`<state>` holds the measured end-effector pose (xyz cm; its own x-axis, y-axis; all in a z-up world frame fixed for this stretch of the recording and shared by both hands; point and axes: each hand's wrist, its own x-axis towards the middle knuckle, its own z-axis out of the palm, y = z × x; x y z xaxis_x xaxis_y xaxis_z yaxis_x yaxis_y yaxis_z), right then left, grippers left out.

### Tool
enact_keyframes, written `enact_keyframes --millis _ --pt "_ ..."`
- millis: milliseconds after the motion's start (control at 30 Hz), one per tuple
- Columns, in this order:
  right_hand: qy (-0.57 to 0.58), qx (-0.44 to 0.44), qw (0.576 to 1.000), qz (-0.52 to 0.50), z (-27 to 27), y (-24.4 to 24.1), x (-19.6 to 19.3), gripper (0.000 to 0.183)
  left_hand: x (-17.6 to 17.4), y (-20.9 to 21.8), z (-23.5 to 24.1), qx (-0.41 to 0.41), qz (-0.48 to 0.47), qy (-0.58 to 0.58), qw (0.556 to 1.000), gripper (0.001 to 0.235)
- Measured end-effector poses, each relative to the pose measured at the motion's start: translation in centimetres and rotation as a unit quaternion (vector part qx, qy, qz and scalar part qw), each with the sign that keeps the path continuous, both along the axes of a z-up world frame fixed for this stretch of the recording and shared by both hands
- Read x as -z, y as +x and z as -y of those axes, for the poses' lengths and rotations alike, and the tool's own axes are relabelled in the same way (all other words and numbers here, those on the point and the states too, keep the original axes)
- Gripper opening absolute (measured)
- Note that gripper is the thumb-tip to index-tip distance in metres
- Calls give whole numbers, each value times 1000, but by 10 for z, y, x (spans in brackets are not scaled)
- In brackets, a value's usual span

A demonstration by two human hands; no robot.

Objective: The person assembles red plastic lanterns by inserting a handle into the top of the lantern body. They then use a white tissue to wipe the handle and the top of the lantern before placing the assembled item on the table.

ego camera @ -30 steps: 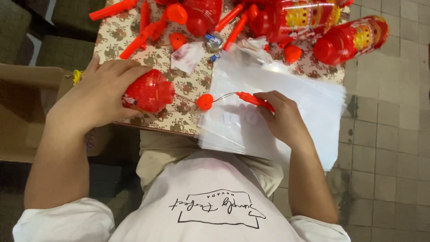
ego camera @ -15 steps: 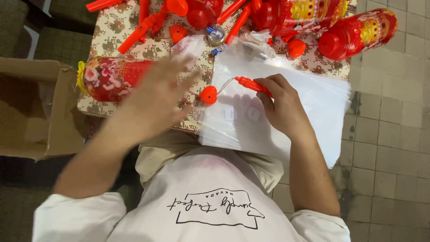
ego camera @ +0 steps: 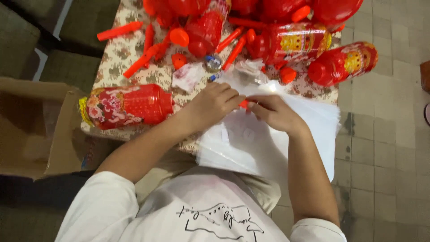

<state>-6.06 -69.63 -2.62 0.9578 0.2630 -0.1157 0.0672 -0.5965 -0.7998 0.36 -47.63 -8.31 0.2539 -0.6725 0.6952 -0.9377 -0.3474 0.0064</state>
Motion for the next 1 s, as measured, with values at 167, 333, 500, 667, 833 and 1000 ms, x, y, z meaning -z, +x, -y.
enact_keyframes --millis 167,333,500,667,833,1000 --pt "61 -29 991 -119 0 23 18 43 -8 3 -7 3 -19 5 1000 28" --pt "94 -71 989 -92 10 36 42 28 -7 4 -12 5 -67 78 995 32" --pt "62 -73 995 -27 6 29 45 28 3 3 -10 5 -108 95 990 39" --pt "-12 -58 997 57 -6 21 26 30 1 1 -12 17 -128 56 990 40" --pt "-58 -37 985 161 -16 15 6 25 -1 3 -15 26 -133 32 990 40" --pt "-54 -30 977 203 -17 18 8 27 0 8 -15 33 -142 0 989 39"
